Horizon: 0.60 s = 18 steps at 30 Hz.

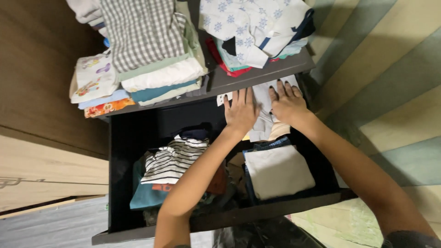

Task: The person folds multiple children's clothing items one by one, including pants, shirts, and shorts, and places them into an open drawer. The person handles each item individually, folds it neatly, and stacks it inside the drawer.

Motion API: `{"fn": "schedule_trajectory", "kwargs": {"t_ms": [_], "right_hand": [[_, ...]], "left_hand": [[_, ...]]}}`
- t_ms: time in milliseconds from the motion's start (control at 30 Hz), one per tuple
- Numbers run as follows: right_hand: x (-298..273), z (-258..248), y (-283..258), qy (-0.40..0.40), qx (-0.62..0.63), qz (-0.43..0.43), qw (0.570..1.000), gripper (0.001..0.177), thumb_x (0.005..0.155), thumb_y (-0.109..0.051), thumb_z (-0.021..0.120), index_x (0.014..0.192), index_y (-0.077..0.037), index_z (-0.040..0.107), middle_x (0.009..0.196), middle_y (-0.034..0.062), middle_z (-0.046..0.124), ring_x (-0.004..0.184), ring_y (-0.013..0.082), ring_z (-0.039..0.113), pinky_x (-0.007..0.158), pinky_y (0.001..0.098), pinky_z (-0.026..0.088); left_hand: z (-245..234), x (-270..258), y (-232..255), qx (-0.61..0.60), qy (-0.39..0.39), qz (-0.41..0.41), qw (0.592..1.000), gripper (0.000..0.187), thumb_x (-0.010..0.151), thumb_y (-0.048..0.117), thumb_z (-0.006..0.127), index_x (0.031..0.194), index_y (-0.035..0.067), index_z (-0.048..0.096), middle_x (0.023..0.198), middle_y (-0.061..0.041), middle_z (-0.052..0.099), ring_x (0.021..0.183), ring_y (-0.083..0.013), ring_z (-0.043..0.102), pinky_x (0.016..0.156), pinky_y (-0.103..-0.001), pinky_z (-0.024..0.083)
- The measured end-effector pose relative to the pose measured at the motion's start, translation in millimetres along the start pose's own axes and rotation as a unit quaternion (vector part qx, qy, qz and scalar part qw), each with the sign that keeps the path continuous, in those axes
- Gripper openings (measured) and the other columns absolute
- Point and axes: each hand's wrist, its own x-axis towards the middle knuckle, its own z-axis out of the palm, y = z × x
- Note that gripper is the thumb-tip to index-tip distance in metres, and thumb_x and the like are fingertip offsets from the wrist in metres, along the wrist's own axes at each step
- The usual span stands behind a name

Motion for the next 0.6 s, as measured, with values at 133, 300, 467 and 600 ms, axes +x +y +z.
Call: {"fn": "schedule_trajectory", "kwargs": {"t_ms": [133,300,467,600], "right_hand": [[-13,-16,-3,0.002,0.029,-0.004,1.0,0.085,0.095,-0.033,0.064,0.163,-0.008,0.021,0.168,0.0291,0.011,0.153,0.0461,0.014,0.12,0.0536,0.018],[4,-14,-4,-0.009,0.071,-0.004,0.997,0.095,0.09,-0.032,0.072,0.164,-0.007,0.019,0.164,0.0346,0.014,0.15,0.0508,0.02,0.118,0.0567,0.027],[15,-10,-1,-0.023,0.149,-0.016,0.988,0.106,0.086,-0.026,0.075,0.166,-0.01,0.008,0.165,0.0343,0.009,0.15,0.0526,0.021,0.119,0.0603,0.028],[16,-2,3,-0.002,0.12,-0.035,0.992,0.103,0.088,-0.021,0.073,0.166,-0.01,0.007,0.165,0.0347,0.012,0.15,0.0528,0.024,0.118,0.0607,0.029]], "left_hand": [[2,-1,-6,0.034,-0.115,0.028,0.992,0.094,0.1,0.061,0.051,0.164,0.008,0.008,0.172,-0.014,0.005,0.158,-0.0305,0.002,0.124,-0.062,0.013],[49,41,-34,0.009,-0.139,0.035,0.99,0.102,0.096,0.067,0.051,0.165,0.012,-0.001,0.172,-0.011,0.01,0.158,-0.0323,0.006,0.123,-0.061,0.016],[86,61,-50,-0.019,-0.151,0.033,0.988,0.105,0.094,0.072,0.052,0.165,0.02,-0.006,0.173,-0.004,0.008,0.158,-0.0338,0.007,0.124,-0.06,0.017],[111,60,-43,-0.16,-0.075,0.024,0.984,0.116,0.09,0.067,0.064,0.165,0.019,-0.011,0.172,-0.009,-0.007,0.152,-0.054,0.005,0.127,-0.064,0.01]]}}
